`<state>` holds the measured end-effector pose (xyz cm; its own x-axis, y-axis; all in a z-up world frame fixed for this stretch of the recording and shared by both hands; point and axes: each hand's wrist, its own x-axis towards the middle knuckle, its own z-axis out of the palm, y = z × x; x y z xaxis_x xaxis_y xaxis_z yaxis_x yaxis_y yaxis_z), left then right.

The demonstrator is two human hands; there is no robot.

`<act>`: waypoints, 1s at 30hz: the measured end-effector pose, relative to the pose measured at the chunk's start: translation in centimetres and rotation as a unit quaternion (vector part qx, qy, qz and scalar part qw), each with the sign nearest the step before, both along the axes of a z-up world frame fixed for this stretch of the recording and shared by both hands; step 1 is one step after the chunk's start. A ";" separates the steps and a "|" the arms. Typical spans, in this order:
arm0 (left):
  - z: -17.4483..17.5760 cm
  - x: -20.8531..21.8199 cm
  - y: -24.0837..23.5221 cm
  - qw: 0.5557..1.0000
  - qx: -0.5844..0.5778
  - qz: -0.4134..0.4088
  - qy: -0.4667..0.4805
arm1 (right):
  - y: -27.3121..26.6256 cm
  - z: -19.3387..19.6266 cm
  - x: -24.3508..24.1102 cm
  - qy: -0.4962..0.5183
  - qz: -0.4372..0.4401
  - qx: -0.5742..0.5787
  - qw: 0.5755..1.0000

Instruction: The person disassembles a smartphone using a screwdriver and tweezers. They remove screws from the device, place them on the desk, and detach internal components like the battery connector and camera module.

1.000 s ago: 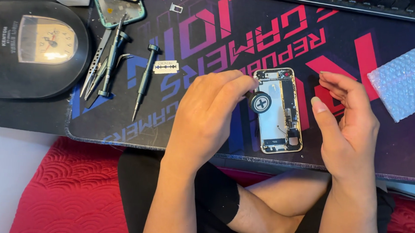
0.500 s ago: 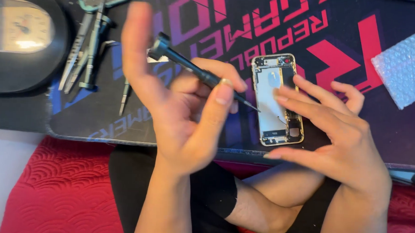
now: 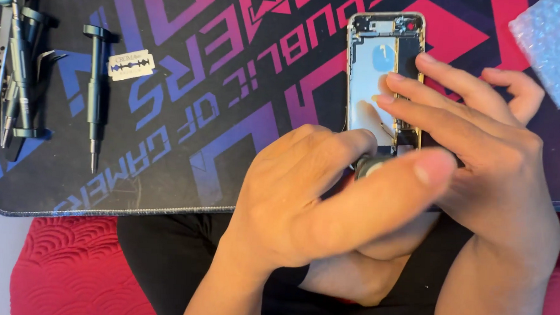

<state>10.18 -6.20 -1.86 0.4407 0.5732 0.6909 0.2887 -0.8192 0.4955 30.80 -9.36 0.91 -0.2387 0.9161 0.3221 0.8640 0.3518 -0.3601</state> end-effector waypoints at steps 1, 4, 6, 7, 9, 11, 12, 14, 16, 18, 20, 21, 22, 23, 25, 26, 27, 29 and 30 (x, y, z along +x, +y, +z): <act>-0.2 0.0 -0.2 0.999 0.002 0.026 0.032 | 0.0 0.0 0.1 -0.001 0.002 -0.002 1.000; -0.2 0.1 -0.4 0.999 -0.002 0.036 0.018 | 0.0 0.3 -0.1 0.008 0.001 -0.012 1.000; -0.4 0.1 -0.4 0.999 0.003 0.032 0.023 | 0.0 0.1 -0.1 0.006 0.002 -0.004 1.000; -0.6 0.1 -0.3 0.999 0.008 0.029 0.027 | 0.0 0.1 0.0 0.003 0.003 0.003 1.000; -0.7 0.1 -0.3 0.999 0.014 0.027 0.032 | 0.0 0.0 0.0 0.002 0.001 0.007 1.000; -0.6 0.0 -0.2 0.999 0.019 0.027 0.038 | 0.0 0.0 -0.1 0.001 -0.001 0.010 1.000; -0.5 -0.1 -0.1 0.999 0.014 0.013 0.051 | 0.0 0.0 -0.2 0.001 -0.004 0.008 1.000; 0.2 -0.4 0.1 0.998 0.008 -0.002 0.064 | 0.0 0.0 -0.2 0.001 -0.008 0.005 1.000; 1.4 -1.0 0.2 0.976 -0.136 -0.085 0.148 | 0.0 -0.1 -0.1 0.013 -0.011 0.004 1.000; 2.5 -0.8 1.0 0.968 -0.136 -0.084 0.193 | -0.1 0.1 0.1 0.030 -0.016 -0.020 0.999; 2.8 -0.7 1.2 0.959 -0.135 -0.080 0.237 | -0.1 0.3 0.1 0.046 -0.018 -0.044 0.998; 2.7 -0.6 1.2 0.983 -0.089 -0.067 0.147 | 0.0 0.5 0.0 0.046 -0.004 -0.038 0.998; 2.6 -0.6 1.1 0.996 -0.041 -0.056 0.055 | 0.1 0.7 -0.1 0.047 0.010 -0.031 0.998; 2.8 -0.6 0.9 0.996 -0.040 -0.055 0.055 | 0.0 0.5 0.1 0.047 0.011 -0.030 0.998; 3.1 -0.5 0.5 0.990 0.018 0.088 0.105 | -0.2 0.2 0.5 0.019 0.007 -0.025 0.999; 2.5 -0.7 0.8 0.990 0.020 0.089 0.105 | -0.1 0.2 0.2 0.019 0.007 -0.023 1.000; 1.8 -0.9 1.1 0.995 -0.047 0.026 0.086 | -0.2 0.3 -0.1 0.022 -0.004 -0.015 1.000; 2.3 -0.8 1.0 0.991 -0.112 -0.038 0.066 | -0.1 0.4 -0.1 0.024 -0.016 -0.005 1.000; 3.5 -0.6 0.5 0.992 -0.104 -0.007 0.065 | -0.1 0.5 0.0 0.016 -0.017 -0.025 0.999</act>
